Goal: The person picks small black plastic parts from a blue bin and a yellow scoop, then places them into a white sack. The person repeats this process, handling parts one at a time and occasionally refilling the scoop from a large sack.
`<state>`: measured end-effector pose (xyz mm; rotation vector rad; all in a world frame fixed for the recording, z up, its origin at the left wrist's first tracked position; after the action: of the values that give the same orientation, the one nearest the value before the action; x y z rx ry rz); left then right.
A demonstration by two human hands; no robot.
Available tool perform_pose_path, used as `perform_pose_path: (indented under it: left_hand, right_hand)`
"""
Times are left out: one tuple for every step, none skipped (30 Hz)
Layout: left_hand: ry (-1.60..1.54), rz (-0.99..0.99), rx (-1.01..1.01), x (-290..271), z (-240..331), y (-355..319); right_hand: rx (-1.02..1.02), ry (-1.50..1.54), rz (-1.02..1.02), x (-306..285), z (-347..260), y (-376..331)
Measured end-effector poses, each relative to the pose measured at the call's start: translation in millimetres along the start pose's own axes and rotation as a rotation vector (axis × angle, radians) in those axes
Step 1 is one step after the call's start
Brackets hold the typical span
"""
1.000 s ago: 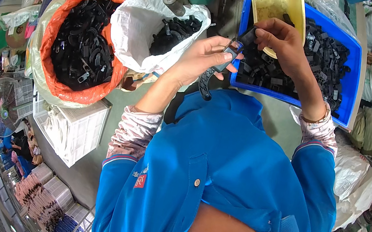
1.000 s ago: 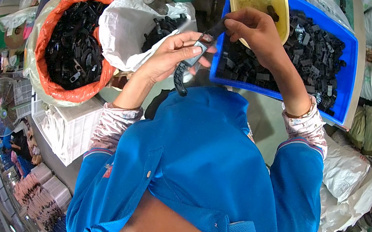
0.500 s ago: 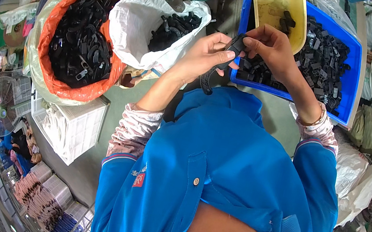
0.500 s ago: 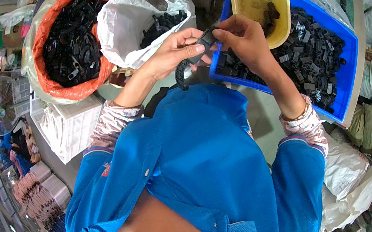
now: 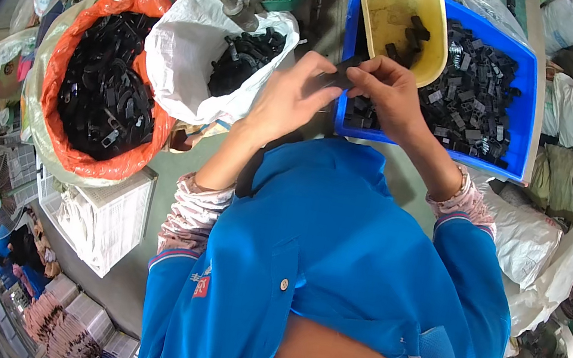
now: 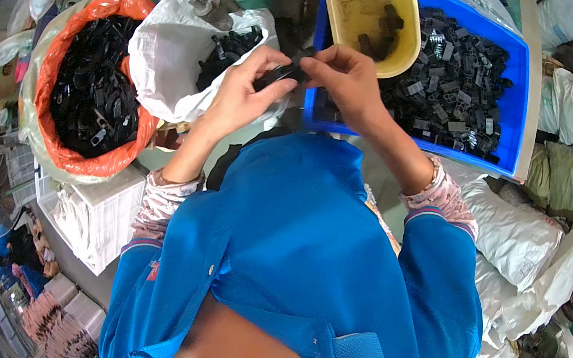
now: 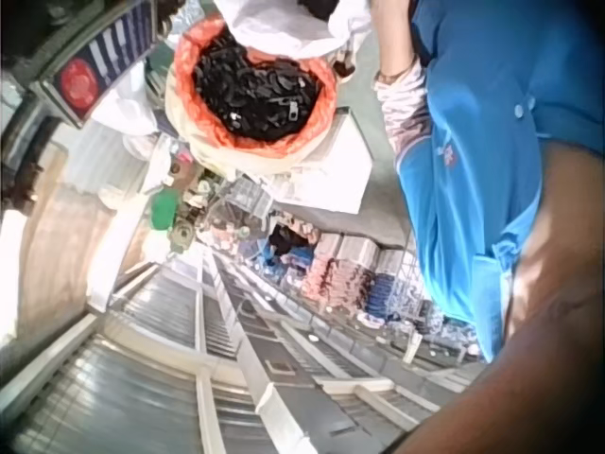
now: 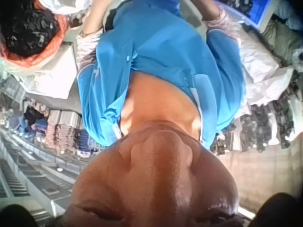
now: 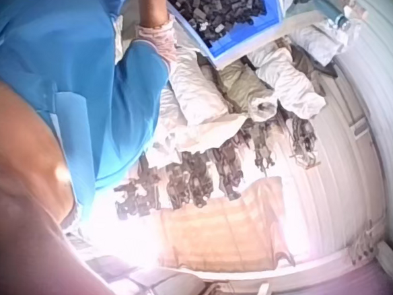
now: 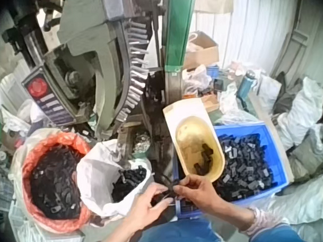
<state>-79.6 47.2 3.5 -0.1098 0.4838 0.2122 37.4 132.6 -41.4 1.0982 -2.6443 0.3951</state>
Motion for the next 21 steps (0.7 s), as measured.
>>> perform_pose_path:
  left_hand:
    - [0.004, 0.007, 0.005, -3, -4, 0]
    - [0.008, 0.014, 0.010, -4, -5, 0]
    - [0.019, 0.048, -0.018, -6, -7, -2]
    - [-0.038, 0.087, -0.037, -7, -12, -2]
    - [-0.095, 0.125, -0.056, -6, -22, -4]
    - [-0.153, 0.164, -0.074, -8, -29, -5]
    - [-0.154, 0.147, -0.085, -10, -30, -3]
    - [-0.154, 0.130, -0.096, -12, -29, -1]
    - [-0.156, 0.113, -0.106, -15, -30, 1]
    - [-0.114, 0.135, -0.082, -22, -29, 0]
    - [-0.070, 0.155, -0.055, -28, -27, -1]
    - [-0.026, 0.175, -0.028, -34, -25, -2]
    - [-0.029, 0.202, -0.024, -40, -28, -3]
    - [-0.033, 0.243, 0.043, -46, -26, -4]
    - [-0.038, 0.286, 0.106, -50, -27, -4]
    - [-0.040, 0.328, 0.171, -55, -26, -5]
    - [-0.042, 0.368, 0.210, -59, -25, -5]
    - [-0.040, 0.373, 0.227, -62, -23, -4]
    - [-0.034, 0.381, 0.237, -67, -22, -4]
    - [-0.027, 0.390, 0.249, -74, -20, -4]
    - [-0.039, 0.384, 0.226, -81, -23, -4]
  right_hand:
    - [0.015, -0.019, -0.013, 4, -2, 0]
    - [0.031, -0.037, -0.026, 7, -3, 1]
    - [0.024, -0.066, -0.039, 7, -5, 3]
    - [0.016, -0.095, -0.055, 8, -6, 7]
    - [0.008, -0.124, -0.072, 10, -8, 10]
    - [0.002, -0.112, -0.077, 13, -8, 13]
    - [-0.002, -0.103, -0.080, 16, -8, 17]
    - [-0.007, -0.094, -0.084, 19, -9, 21]
    - [0.020, -0.186, -0.112, 21, -11, 25]
    - [0.048, -0.277, -0.148, 24, -17, 30]
    - [0.072, -0.366, -0.182, 24, -22, 33]
    - [-0.029, -0.670, -0.083, 2, -37, 46]
    - [-0.310, -1.138, 0.039, -3, -79, 53]
    - [-0.571, -1.352, 0.063, -23, -90, 69]
    - [-0.495, -1.643, 0.086, -29, -93, 83]
    - [-0.369, -1.760, 0.095, -42, -84, 99]
    - [-0.240, -1.871, 0.106, -54, -73, 115]
    - [-0.106, -1.978, 0.117, -65, -63, 122]
    - [-0.069, -1.996, 0.112, -66, -55, 125]
    - [-0.034, -2.015, 0.110, -69, -48, 128]
    - [0.008, -1.995, 0.136, -78, -42, 129]
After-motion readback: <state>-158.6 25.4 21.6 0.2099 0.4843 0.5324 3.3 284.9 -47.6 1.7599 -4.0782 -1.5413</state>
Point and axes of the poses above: each hand's wrist, its own y-axis towards the middle knuckle, its own x-axis out of the palm, z = x × y, the point moved 10 cm from there along y, towards the middle knuckle, and after that the axes turned 4 degrees about -x, right-handed, at the moved point
